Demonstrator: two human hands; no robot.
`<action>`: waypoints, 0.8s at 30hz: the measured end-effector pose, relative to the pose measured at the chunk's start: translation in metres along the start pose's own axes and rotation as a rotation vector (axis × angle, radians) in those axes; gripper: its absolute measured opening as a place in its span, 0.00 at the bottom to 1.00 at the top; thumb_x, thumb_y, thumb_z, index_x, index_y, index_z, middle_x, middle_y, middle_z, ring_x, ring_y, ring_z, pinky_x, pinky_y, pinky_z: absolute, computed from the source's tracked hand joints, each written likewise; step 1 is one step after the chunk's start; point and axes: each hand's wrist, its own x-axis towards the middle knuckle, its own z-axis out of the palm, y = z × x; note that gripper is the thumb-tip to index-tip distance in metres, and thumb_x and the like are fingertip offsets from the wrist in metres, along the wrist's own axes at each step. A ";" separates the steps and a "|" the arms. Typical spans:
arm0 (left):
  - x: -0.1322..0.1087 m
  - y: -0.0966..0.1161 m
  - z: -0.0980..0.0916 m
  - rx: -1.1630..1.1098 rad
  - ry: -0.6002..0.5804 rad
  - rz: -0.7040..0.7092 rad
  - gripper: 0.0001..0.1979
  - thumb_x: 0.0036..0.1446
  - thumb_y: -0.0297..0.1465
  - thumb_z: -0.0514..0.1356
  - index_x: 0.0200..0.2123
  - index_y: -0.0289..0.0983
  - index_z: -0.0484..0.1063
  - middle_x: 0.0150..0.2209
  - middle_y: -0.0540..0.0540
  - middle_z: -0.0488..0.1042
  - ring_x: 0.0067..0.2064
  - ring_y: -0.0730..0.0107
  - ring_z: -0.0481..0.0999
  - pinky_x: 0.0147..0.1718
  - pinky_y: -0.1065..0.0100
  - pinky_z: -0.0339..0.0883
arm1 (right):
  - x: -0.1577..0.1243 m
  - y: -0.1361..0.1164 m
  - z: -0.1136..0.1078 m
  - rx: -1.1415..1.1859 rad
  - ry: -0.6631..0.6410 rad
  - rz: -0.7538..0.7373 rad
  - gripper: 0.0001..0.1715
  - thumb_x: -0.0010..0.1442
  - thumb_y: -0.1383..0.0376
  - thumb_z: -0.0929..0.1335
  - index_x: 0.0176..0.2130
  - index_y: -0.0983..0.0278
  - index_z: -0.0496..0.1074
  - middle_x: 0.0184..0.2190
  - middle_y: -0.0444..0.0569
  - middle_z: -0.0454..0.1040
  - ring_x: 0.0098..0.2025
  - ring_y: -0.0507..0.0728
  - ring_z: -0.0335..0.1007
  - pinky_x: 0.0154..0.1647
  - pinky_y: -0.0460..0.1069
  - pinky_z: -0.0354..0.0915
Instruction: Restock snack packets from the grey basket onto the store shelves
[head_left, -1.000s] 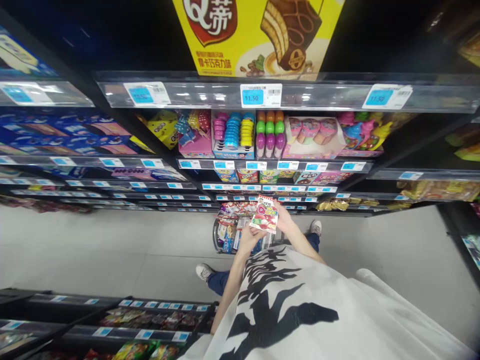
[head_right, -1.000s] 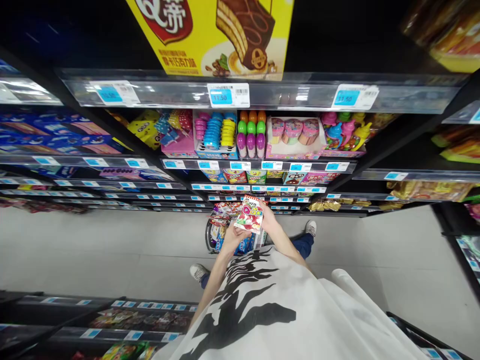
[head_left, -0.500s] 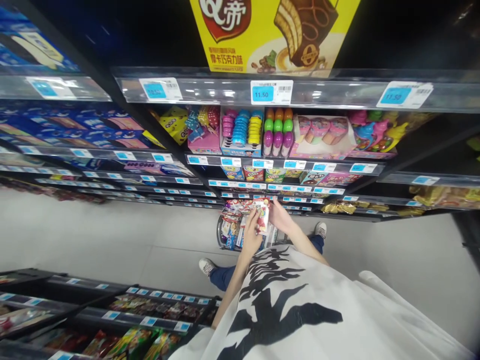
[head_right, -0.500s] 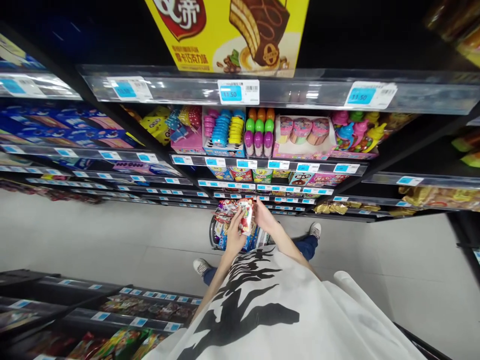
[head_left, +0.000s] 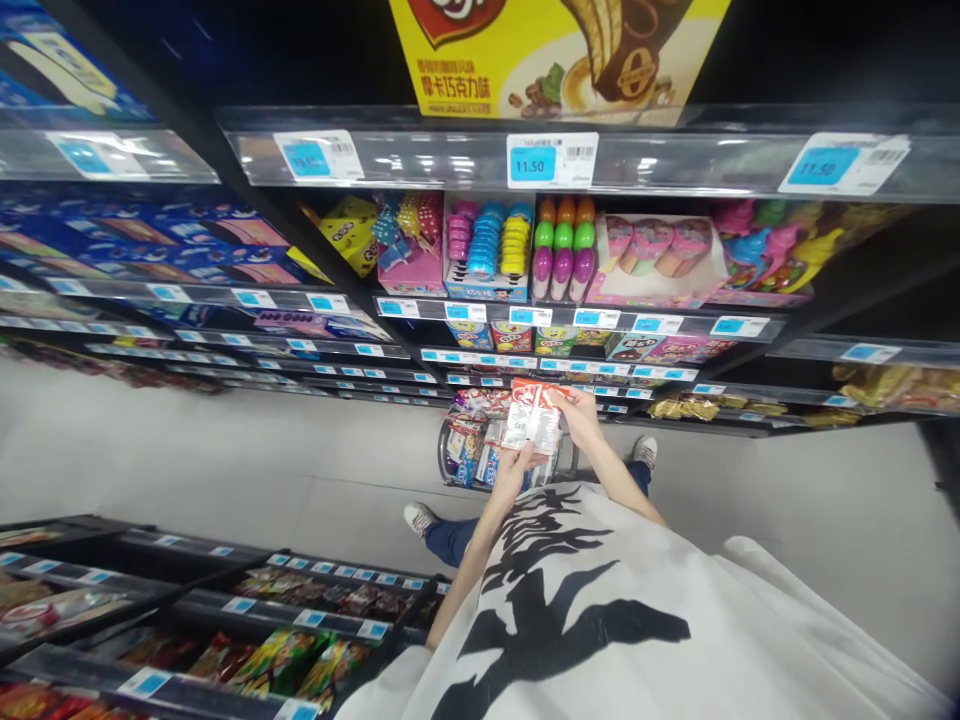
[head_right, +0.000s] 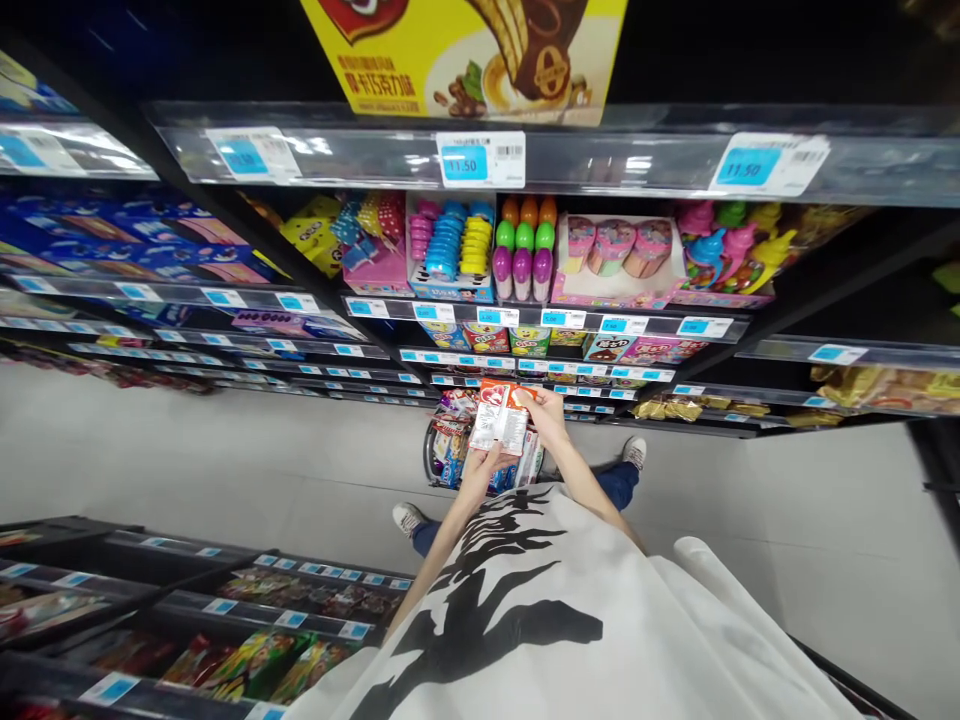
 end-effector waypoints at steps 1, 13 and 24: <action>0.000 0.001 -0.001 0.069 -0.023 -0.012 0.32 0.50 0.57 0.65 0.36 0.30 0.82 0.37 0.36 0.83 0.40 0.50 0.83 0.50 0.49 0.74 | 0.001 -0.002 -0.001 -0.009 0.000 -0.008 0.23 0.42 0.50 0.80 0.32 0.62 0.81 0.30 0.49 0.82 0.29 0.57 0.76 0.32 0.50 0.69; 0.003 0.009 -0.003 0.293 -0.183 0.064 0.34 0.58 0.57 0.57 0.35 0.30 0.84 0.34 0.37 0.83 0.35 0.54 0.83 0.41 0.57 0.77 | 0.005 -0.007 -0.009 -0.040 -0.012 -0.066 0.24 0.44 0.49 0.79 0.36 0.63 0.82 0.32 0.50 0.83 0.32 0.59 0.78 0.36 0.52 0.71; 0.013 -0.006 -0.001 0.251 -0.168 0.032 0.33 0.58 0.57 0.57 0.34 0.31 0.84 0.34 0.37 0.83 0.36 0.56 0.83 0.44 0.58 0.76 | 0.005 -0.003 -0.011 -0.058 0.065 -0.129 0.22 0.45 0.50 0.79 0.35 0.62 0.82 0.32 0.49 0.83 0.31 0.58 0.77 0.32 0.50 0.71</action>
